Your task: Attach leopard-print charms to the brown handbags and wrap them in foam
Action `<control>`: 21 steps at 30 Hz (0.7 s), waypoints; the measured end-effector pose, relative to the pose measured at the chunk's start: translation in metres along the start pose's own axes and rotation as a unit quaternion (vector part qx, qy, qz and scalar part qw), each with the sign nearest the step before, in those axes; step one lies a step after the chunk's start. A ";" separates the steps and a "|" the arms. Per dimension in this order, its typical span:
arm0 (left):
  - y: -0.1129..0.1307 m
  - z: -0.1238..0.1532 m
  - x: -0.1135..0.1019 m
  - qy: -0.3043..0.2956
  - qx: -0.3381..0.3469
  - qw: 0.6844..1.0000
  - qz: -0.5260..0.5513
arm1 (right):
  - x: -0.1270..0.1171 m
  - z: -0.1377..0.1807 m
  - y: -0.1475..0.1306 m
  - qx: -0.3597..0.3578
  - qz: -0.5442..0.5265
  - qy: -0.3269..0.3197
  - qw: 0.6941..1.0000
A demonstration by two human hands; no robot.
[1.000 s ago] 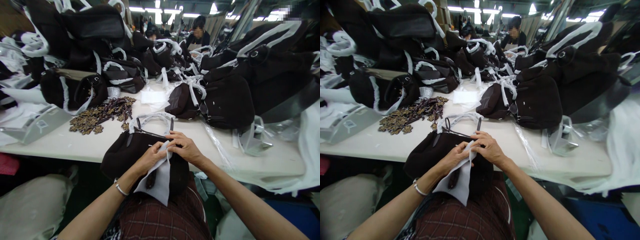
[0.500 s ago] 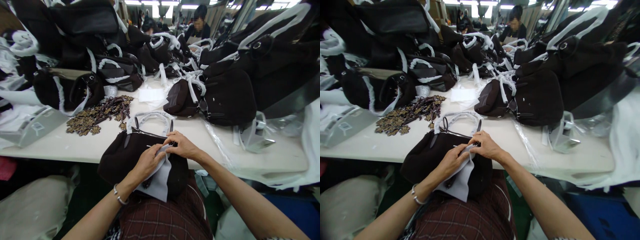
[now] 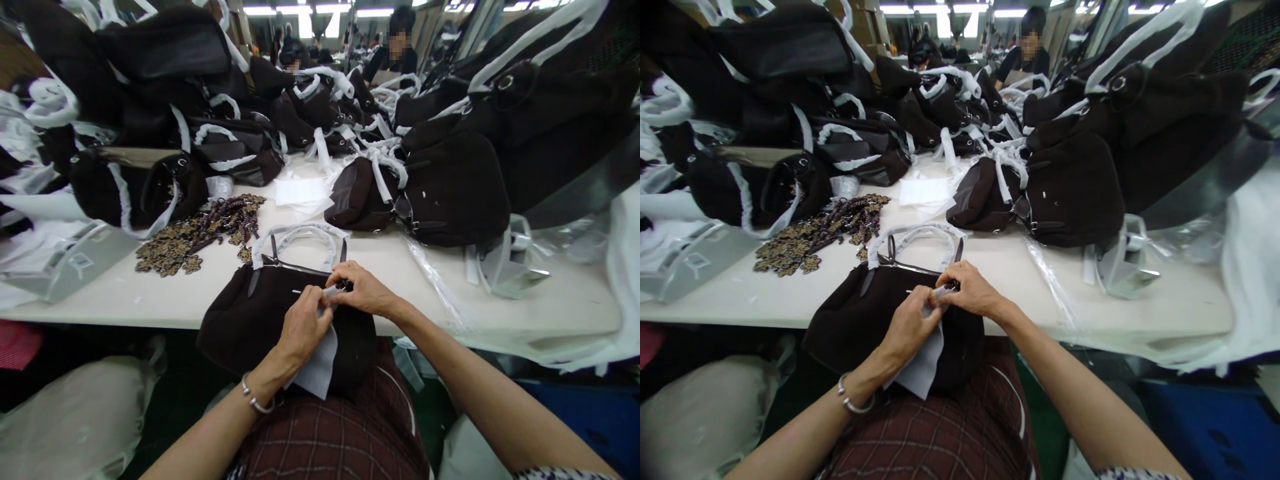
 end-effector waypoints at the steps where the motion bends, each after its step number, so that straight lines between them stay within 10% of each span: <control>1: -0.001 0.001 0.001 0.003 0.011 1.000 0.009 | -0.002 0.000 0.000 -0.005 0.004 -0.011 1.000; 10: -0.001 0.003 -0.008 -0.051 0.115 0.990 -0.055 | -0.022 -0.008 -0.003 -0.047 0.004 -0.102 0.994; 21: -0.007 0.000 -0.011 -0.052 0.003 0.998 0.040 | -0.010 -0.002 0.004 -0.073 -0.003 -0.046 0.996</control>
Point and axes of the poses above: each hand's wrist, its own z-axis away from the middle knuckle, its own x-axis out of the palm, y = z × x, the point moved 1 cm from there along -z, towards the middle knuckle, and after that the axes turned 2 degrees about -y, right-handed, at the moved point
